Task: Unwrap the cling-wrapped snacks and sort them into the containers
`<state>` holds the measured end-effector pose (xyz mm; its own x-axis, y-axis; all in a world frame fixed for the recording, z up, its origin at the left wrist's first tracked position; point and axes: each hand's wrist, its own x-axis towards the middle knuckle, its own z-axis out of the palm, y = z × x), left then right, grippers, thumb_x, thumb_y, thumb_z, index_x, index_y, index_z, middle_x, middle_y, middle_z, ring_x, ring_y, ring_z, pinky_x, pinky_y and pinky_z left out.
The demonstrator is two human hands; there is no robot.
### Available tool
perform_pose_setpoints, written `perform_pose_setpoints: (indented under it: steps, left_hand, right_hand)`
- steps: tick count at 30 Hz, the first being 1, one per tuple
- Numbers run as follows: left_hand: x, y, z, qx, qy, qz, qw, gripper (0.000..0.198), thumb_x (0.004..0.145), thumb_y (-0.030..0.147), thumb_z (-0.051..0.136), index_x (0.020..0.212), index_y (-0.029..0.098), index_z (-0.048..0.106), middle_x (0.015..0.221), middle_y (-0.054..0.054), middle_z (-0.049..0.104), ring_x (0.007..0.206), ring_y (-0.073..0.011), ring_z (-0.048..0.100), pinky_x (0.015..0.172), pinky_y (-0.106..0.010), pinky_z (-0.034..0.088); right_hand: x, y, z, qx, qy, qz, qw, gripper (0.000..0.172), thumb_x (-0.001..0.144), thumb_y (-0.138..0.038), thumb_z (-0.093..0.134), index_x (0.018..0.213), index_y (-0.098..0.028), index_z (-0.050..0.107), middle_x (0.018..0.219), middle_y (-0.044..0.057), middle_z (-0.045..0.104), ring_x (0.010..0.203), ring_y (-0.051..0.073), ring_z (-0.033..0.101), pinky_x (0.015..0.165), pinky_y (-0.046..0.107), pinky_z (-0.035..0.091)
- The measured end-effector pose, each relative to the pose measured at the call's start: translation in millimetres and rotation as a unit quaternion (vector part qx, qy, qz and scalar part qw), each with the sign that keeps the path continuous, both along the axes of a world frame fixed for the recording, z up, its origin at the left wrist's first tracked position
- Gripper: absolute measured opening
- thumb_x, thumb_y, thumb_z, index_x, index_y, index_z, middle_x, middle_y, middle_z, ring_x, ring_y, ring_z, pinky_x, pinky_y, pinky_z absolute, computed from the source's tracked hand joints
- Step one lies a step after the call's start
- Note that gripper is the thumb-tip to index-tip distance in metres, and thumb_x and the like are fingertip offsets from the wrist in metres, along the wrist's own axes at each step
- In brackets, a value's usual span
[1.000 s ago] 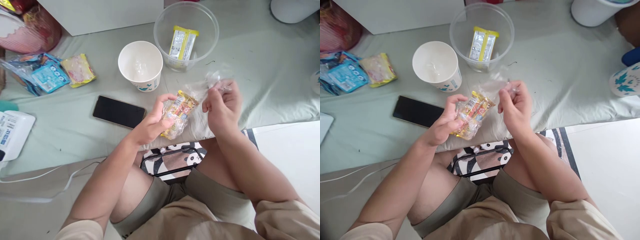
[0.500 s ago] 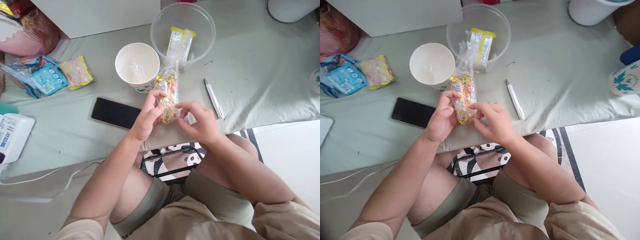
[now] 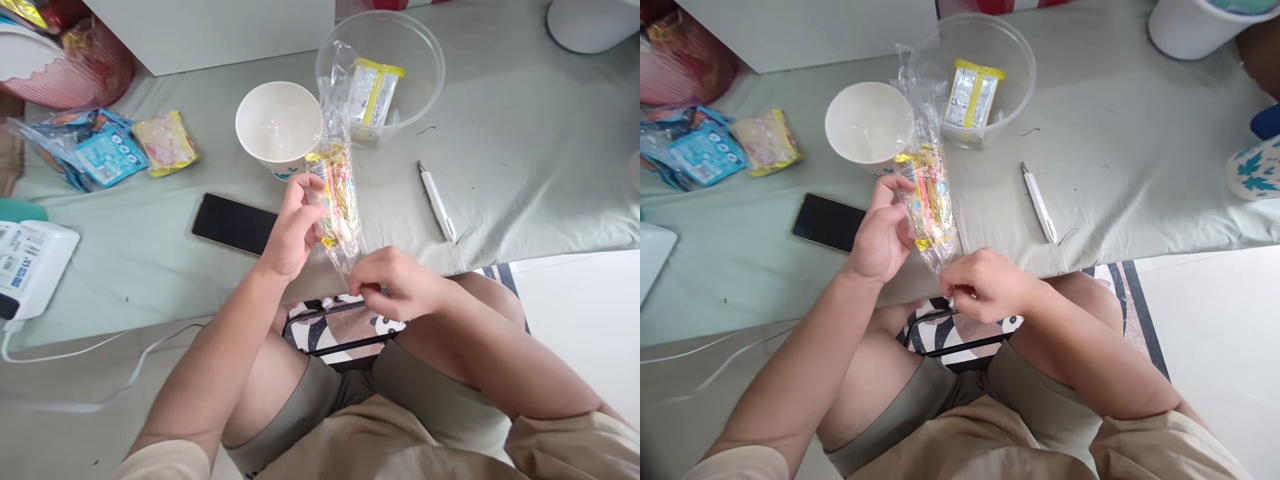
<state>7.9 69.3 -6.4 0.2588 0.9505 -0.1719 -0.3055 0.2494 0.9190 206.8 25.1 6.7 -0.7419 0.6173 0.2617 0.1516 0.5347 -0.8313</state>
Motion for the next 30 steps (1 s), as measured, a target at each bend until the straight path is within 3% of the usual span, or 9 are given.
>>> perform_pose_setpoints:
  steps: [3, 4, 6, 9, 11, 13, 15, 22, 30]
  left_hand:
    - [-1.4, -0.2, -6.1, 0.044, 0.038, -0.022, 0.998, 0.046, 0.078, 0.023, 0.073, 0.115, 0.030, 0.047, 0.095, 0.000, 0.052, 0.068, -0.0108, 0.054, 0.055, -0.021, 0.043]
    - [-1.1, -0.6, -7.9, 0.063, 0.054, -0.026, 0.996, 0.052, 0.077, 0.021, 0.075, 0.118, 0.031, 0.046, 0.098, 0.000, 0.055, 0.073, -0.0125, 0.058, 0.059, -0.023, 0.046]
    - [0.6, -2.1, -10.7, 0.097, 0.084, -0.038, 0.991, 0.061, 0.078, 0.022, 0.078, 0.125, 0.033, 0.042, 0.109, -0.002, 0.058, 0.083, -0.0151, 0.063, 0.067, -0.026, 0.051]
    - [5.5, -6.2, -12.9, 0.126, 0.116, -0.083, 0.982, 0.069, 0.083, 0.029, 0.080, 0.134, 0.036, 0.034, 0.127, -0.005, 0.058, 0.082, -0.0146, 0.066, 0.070, -0.029, 0.054]
    - [9.3, -9.4, -12.5, 0.133, 0.121, -0.114, 0.977, 0.075, 0.083, 0.030, 0.081, 0.139, 0.038, 0.031, 0.132, -0.007, 0.058, 0.080, -0.0135, 0.066, 0.069, -0.029, 0.054]
    - [12.7, -11.6, -10.6, 0.126, 0.111, -0.131, 0.977, 0.079, 0.081, 0.027, 0.082, 0.141, 0.038, 0.030, 0.131, -0.007, 0.060, 0.078, -0.0131, 0.067, 0.069, -0.028, 0.055]
    - [15.2, -12.0, -7.8, 0.102, 0.085, -0.130, 0.983, 0.080, 0.079, 0.025, 0.082, 0.140, 0.039, 0.031, 0.128, -0.006, 0.062, 0.076, -0.0126, 0.067, 0.068, -0.028, 0.055]
    - [17.1, -4.7, -5.8, 0.012, -0.007, -0.002, 1.000, 0.080, 0.074, 0.043, 0.088, 0.132, 0.041, 0.034, 0.116, -0.002, 0.066, 0.091, -0.0200, 0.072, 0.075, -0.032, 0.059]
    - [18.7, -5.1, -0.5, 0.078, 0.027, 0.126, 0.989, 0.074, 0.078, 0.040, 0.082, 0.132, 0.043, 0.031, 0.120, -0.002, 0.064, 0.103, -0.0229, 0.069, 0.083, -0.037, 0.057]
  right_hand:
    - [4.8, 1.8, 5.6, -0.090, 0.018, 0.032, 0.995, 0.016, 0.086, -0.007, 0.053, 0.080, -0.017, 0.064, 0.061, -0.004, 0.061, 0.051, 0.006, 0.049, 0.050, 0.019, 0.039]
    - [6.9, 3.1, 6.5, -0.096, 0.042, -0.004, 0.995, 0.014, 0.090, -0.010, 0.055, 0.080, -0.018, 0.063, 0.061, -0.004, 0.060, 0.050, 0.005, 0.049, 0.049, 0.019, 0.039]
    - [10.1, 6.3, 5.4, -0.070, 0.079, -0.149, 0.983, 0.012, 0.093, -0.019, 0.062, 0.081, -0.019, 0.060, 0.061, -0.005, 0.057, 0.051, 0.006, 0.048, 0.049, 0.020, 0.039]
    - [8.6, 10.5, -2.8, 0.004, 0.043, -0.324, 0.945, 0.021, 0.085, -0.034, 0.075, 0.093, -0.020, 0.061, 0.073, -0.002, 0.059, 0.064, 0.011, 0.053, 0.058, 0.025, 0.045]
    - [4.1, 12.1, -8.6, 0.020, -0.001, -0.343, 0.939, 0.027, 0.081, -0.037, 0.077, 0.096, -0.020, 0.063, 0.081, 0.001, 0.061, 0.069, 0.013, 0.055, 0.062, 0.028, 0.046]
    - [-0.3, 12.6, -11.2, 0.014, -0.015, -0.343, 0.939, 0.013, 0.084, -0.029, 0.071, 0.087, -0.020, 0.062, 0.080, 0.001, 0.060, 0.069, 0.013, 0.054, 0.063, 0.029, 0.045]
    - [-2.2, 12.0, -10.7, -0.010, 0.016, -0.346, 0.938, 0.012, 0.087, -0.023, 0.064, 0.077, -0.021, 0.057, 0.076, 0.001, 0.058, 0.068, 0.012, 0.053, 0.062, 0.029, 0.045]
    - [8.0, 12.5, -15.5, -0.149, 0.229, -0.381, 0.883, 0.022, 0.092, -0.031, 0.055, 0.076, -0.023, 0.041, 0.085, 0.002, 0.059, 0.088, 0.017, 0.068, 0.072, 0.032, 0.058]
    - [23.3, 22.7, -27.0, -0.205, 0.260, -0.529, 0.781, 0.027, 0.084, -0.025, 0.063, 0.073, -0.024, 0.038, 0.074, 0.000, 0.045, 0.063, 0.012, 0.052, 0.049, 0.023, 0.046]
